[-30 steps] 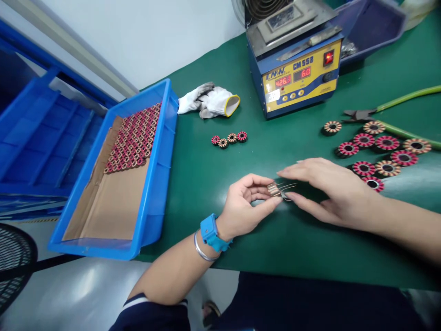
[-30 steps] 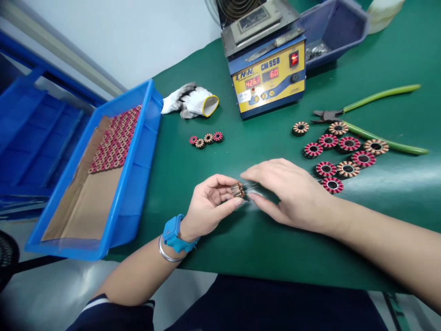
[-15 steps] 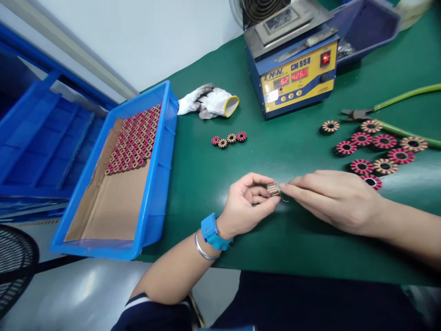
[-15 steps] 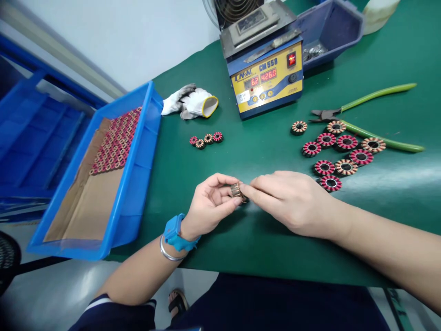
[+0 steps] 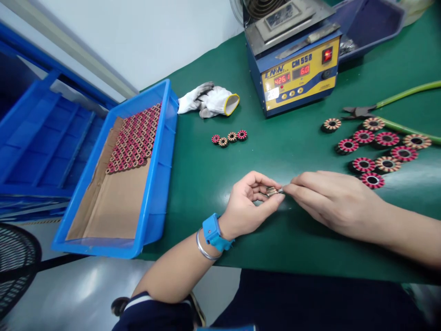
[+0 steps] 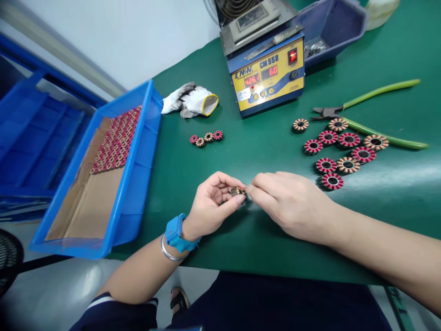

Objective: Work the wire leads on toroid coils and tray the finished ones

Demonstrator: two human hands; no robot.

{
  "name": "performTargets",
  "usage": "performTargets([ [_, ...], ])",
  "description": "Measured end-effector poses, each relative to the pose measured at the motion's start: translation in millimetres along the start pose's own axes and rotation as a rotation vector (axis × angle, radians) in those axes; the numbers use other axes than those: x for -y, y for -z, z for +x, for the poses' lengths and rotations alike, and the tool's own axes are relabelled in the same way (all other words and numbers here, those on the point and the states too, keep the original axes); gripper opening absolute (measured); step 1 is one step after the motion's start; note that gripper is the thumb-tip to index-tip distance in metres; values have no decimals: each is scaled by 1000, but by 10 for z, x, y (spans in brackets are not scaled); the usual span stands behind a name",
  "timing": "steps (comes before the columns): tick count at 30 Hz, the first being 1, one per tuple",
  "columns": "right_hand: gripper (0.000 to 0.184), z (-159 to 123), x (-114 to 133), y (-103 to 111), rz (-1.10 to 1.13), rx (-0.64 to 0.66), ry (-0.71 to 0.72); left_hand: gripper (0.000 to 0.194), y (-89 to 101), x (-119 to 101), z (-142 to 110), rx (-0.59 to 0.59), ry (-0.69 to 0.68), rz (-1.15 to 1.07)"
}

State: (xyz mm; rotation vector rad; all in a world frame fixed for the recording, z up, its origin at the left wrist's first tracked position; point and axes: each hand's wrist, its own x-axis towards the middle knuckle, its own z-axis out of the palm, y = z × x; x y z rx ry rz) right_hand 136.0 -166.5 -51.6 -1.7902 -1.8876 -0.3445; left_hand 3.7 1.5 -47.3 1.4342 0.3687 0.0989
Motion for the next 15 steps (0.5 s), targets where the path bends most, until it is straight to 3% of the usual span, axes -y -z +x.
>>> performTargets([
  [5,26,-2,46,17,32,35,8,39,-2,-53,-27,54,-36,136],
  [10,27,-14,57,25,33,52,25,21,14,-67,-25,125,43,125],
  [15,27,-16,61,25,49,60,20,16,0,-71,-22,125,124,74],
])
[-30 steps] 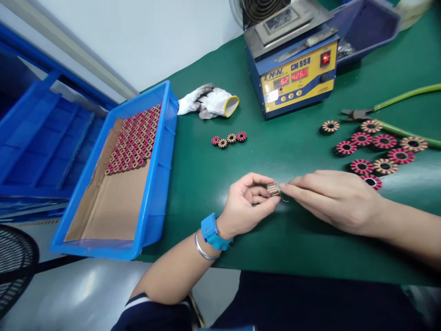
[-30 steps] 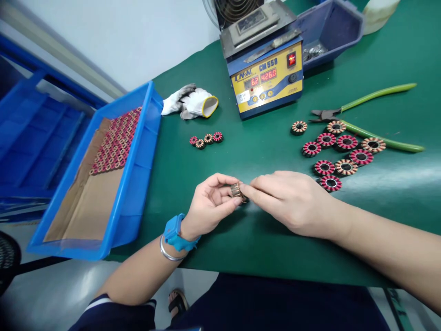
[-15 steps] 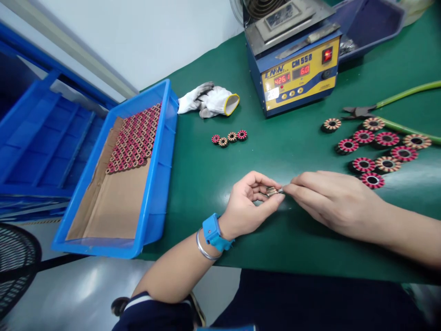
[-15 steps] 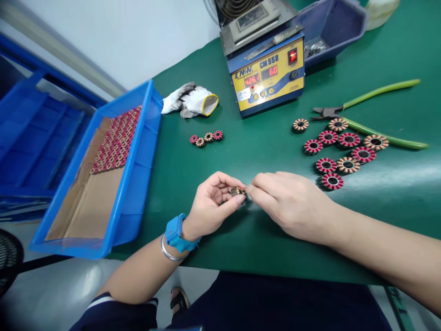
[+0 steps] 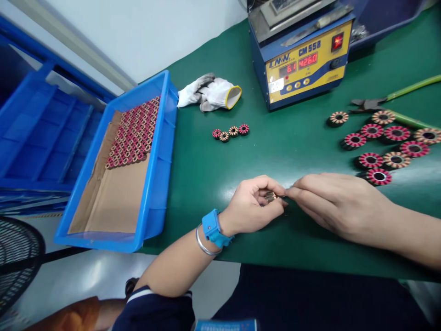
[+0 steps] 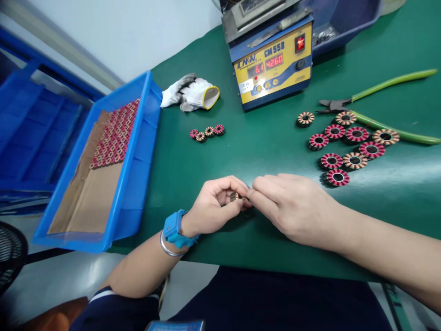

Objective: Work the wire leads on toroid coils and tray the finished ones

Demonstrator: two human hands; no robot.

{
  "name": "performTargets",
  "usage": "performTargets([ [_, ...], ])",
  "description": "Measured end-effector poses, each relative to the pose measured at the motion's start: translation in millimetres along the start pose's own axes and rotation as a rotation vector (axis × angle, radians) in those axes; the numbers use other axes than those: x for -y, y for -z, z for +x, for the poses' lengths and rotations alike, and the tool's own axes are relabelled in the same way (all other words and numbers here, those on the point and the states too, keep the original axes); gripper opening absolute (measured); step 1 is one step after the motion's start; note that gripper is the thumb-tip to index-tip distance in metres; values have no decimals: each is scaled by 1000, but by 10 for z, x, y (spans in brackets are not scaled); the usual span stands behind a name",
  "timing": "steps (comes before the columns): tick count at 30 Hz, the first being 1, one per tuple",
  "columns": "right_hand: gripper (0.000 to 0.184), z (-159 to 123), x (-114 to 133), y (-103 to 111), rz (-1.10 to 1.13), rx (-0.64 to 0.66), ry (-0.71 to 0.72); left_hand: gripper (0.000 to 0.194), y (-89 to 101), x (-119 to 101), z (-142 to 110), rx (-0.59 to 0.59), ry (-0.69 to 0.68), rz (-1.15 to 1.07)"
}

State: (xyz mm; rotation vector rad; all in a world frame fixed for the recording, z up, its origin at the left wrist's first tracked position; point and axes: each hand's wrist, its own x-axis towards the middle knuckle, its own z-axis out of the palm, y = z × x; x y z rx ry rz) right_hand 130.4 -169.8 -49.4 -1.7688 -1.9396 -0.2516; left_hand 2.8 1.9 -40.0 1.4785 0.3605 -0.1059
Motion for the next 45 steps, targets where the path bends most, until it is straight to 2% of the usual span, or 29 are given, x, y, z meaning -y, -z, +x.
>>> performTargets([
  [4,26,9,7,1,43,-13,-20,21,-4,13,-4,15,53,-71],
  [8,25,5,7,-18,67,-22,-53,29,0,20,-7,23,38,-79],
  [13,22,5,-31,-12,112,-13,-88,28,-18,-9,-9,-3,15,-32],
  [18,8,49,-113,55,359,-132,-253,29,-21,-41,-7,-61,34,-52],
  [20,4,65,-120,46,473,-164,-276,28,-21,-36,-8,-61,29,-60],
  [26,12,109,-74,-53,540,-98,-274,25,-54,-5,-21,-118,11,-24],
  [29,14,132,-75,-69,559,-122,-364,24,-63,-11,-13,-151,17,-46],
  [32,10,136,-74,-78,509,-219,-477,26,-55,-25,9,-207,44,-99],
  [34,10,129,-55,-93,481,-255,-468,27,-46,-29,22,-234,54,-114],
  [38,23,113,19,-137,529,-247,-367,27,-37,-23,22,-245,60,-128],
  [45,30,107,64,-153,573,-224,-347,24,-37,-28,11,-234,51,-130],
])
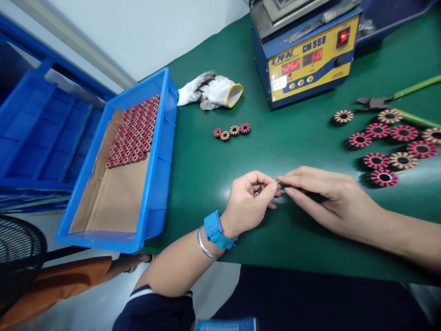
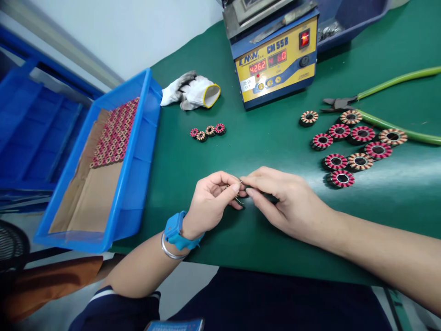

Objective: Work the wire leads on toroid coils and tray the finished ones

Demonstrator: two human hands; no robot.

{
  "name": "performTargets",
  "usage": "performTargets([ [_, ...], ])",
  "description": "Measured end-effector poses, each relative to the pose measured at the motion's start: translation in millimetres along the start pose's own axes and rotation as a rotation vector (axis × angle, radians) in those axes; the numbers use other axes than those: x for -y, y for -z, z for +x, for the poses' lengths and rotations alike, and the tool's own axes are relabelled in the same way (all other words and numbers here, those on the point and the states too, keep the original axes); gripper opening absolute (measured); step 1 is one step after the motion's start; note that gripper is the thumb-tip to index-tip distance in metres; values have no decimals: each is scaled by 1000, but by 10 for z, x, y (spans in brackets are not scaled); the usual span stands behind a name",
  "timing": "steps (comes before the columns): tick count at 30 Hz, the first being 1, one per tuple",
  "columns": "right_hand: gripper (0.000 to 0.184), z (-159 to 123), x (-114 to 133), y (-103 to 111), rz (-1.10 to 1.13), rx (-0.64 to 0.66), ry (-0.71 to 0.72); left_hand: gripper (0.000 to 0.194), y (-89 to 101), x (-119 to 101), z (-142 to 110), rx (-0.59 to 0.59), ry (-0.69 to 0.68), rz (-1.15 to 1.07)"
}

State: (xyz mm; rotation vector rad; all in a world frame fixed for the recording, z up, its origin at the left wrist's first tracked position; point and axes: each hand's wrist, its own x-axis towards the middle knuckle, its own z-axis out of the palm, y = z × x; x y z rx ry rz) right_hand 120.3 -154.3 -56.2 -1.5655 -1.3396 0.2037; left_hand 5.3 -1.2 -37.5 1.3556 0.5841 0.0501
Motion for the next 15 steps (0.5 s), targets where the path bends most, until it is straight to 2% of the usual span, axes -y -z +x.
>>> performTargets([
  [9,29,4,-13,20,1,-1,8,26,6,-14,10,7,6,21],
  [15,17,29,-36,40,-68,-37,29,23,6,-20,10,30,11,55],
])
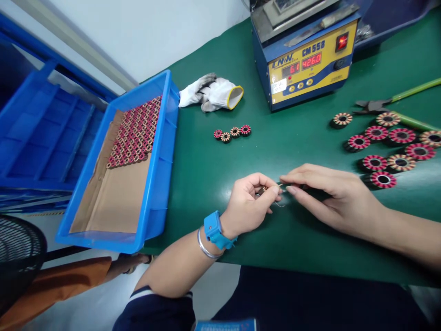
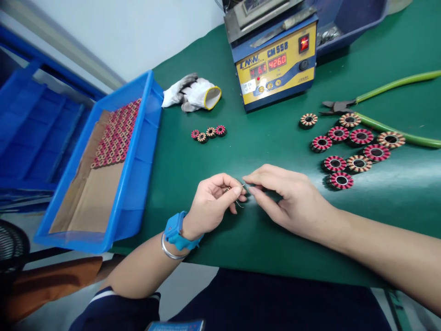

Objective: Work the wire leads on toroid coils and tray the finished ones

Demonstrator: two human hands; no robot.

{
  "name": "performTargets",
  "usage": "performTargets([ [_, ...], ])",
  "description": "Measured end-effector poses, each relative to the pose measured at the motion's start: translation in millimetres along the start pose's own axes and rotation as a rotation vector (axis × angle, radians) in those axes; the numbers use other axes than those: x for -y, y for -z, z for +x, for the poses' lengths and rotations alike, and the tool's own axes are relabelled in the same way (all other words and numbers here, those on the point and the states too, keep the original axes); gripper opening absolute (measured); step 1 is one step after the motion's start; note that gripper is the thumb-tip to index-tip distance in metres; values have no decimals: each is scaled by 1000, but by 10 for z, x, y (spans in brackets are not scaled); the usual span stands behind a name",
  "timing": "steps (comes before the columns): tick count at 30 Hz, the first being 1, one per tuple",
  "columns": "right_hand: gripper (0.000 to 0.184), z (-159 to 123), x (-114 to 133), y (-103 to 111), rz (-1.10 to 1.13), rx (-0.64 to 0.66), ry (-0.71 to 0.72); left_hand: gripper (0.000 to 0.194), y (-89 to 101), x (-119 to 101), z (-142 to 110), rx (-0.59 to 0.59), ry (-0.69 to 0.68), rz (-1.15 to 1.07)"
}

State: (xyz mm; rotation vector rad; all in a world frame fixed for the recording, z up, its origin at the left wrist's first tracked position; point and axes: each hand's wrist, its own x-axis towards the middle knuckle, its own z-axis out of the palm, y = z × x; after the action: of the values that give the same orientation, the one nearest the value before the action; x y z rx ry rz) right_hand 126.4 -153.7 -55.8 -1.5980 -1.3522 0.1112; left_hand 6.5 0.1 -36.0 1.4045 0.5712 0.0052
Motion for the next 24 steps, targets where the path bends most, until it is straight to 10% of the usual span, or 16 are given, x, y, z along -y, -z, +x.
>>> performTargets([
  [24,16,-13,-6,18,-85,42,104,23,8,-45,4,13,50,-32],
])
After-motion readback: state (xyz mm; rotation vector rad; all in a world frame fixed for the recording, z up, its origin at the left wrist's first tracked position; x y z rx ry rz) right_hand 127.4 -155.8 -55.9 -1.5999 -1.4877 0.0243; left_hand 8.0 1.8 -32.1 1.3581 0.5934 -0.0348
